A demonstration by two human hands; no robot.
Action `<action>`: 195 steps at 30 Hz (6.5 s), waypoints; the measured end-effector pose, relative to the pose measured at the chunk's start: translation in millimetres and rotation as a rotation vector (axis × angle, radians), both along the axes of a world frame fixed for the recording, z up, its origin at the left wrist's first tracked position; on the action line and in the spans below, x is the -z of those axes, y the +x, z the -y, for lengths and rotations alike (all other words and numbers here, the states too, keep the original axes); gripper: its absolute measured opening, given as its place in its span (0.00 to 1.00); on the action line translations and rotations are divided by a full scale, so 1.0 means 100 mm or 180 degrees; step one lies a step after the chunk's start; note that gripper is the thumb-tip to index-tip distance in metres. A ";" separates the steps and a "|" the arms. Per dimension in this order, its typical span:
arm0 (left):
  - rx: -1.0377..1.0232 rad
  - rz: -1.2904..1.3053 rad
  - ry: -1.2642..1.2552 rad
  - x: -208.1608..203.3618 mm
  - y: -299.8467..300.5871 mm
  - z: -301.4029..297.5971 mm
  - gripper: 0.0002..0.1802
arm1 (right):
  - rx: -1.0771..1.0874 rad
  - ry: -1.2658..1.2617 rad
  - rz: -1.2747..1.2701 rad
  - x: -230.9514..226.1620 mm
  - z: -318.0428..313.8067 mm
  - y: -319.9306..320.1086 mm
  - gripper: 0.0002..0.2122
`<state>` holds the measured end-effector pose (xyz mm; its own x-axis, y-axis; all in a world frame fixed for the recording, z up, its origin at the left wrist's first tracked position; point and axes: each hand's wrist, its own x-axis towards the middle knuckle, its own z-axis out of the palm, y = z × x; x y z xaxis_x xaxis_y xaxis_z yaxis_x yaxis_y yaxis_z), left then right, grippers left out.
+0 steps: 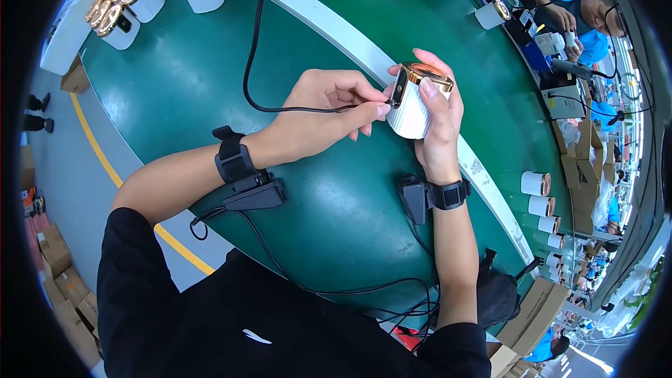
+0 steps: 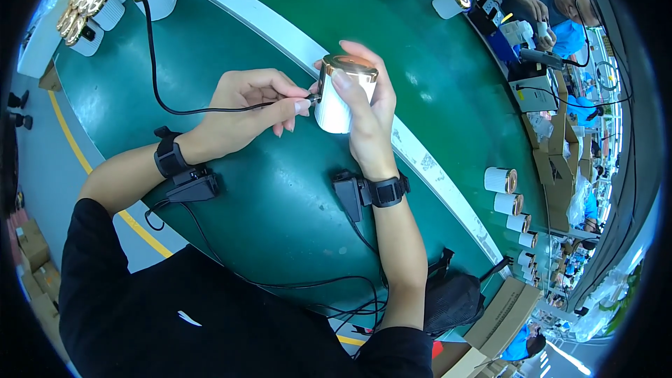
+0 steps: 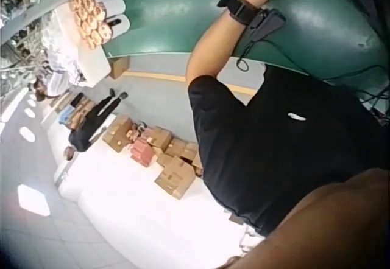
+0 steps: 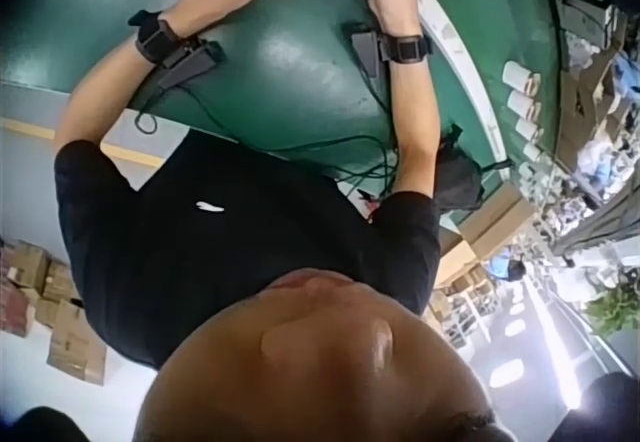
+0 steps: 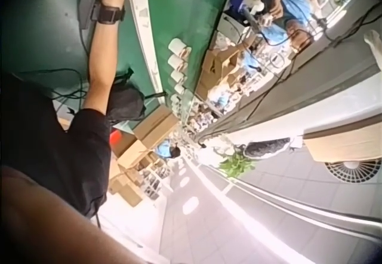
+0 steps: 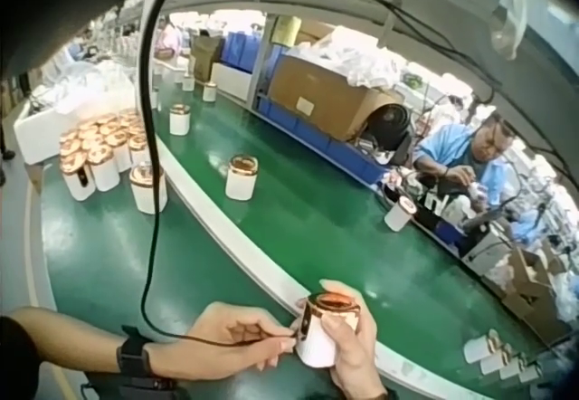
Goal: The person picks up a white and gold electronic device from the conveyor belt, inserts a black cable into its port, and then places the device back onto the belt, repeating this process for several more units.
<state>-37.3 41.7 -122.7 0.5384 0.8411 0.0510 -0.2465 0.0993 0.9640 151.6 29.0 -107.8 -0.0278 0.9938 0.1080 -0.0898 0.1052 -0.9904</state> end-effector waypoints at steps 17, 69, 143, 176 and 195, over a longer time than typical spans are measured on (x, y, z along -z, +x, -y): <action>0.0116 0.0046 0.0195 0.05 0.03 -0.01 0.06 | 0.0058 -0.0390 0.0072 -0.02 0.08 -0.04 0.24; 0.0365 -0.0288 -0.0251 -0.24 0.39 -0.32 0.02 | 0.3607 -0.0035 0.6635 -0.23 0.23 3.40 0.36; 0.0094 0.0121 0.0310 -0.19 -0.14 0.23 0.06 | 0.3868 -0.0179 0.3363 -0.24 0.91 3.00 0.21; -0.0557 0.0364 0.0121 -0.19 0.01 0.06 0.06 | -0.0120 -0.0440 -0.0405 -0.17 -0.12 -0.09 0.19; -0.0348 0.0050 0.0186 -0.11 0.08 0.04 0.05 | 0.0008 -0.0271 0.0571 -0.17 -0.04 0.01 0.21</action>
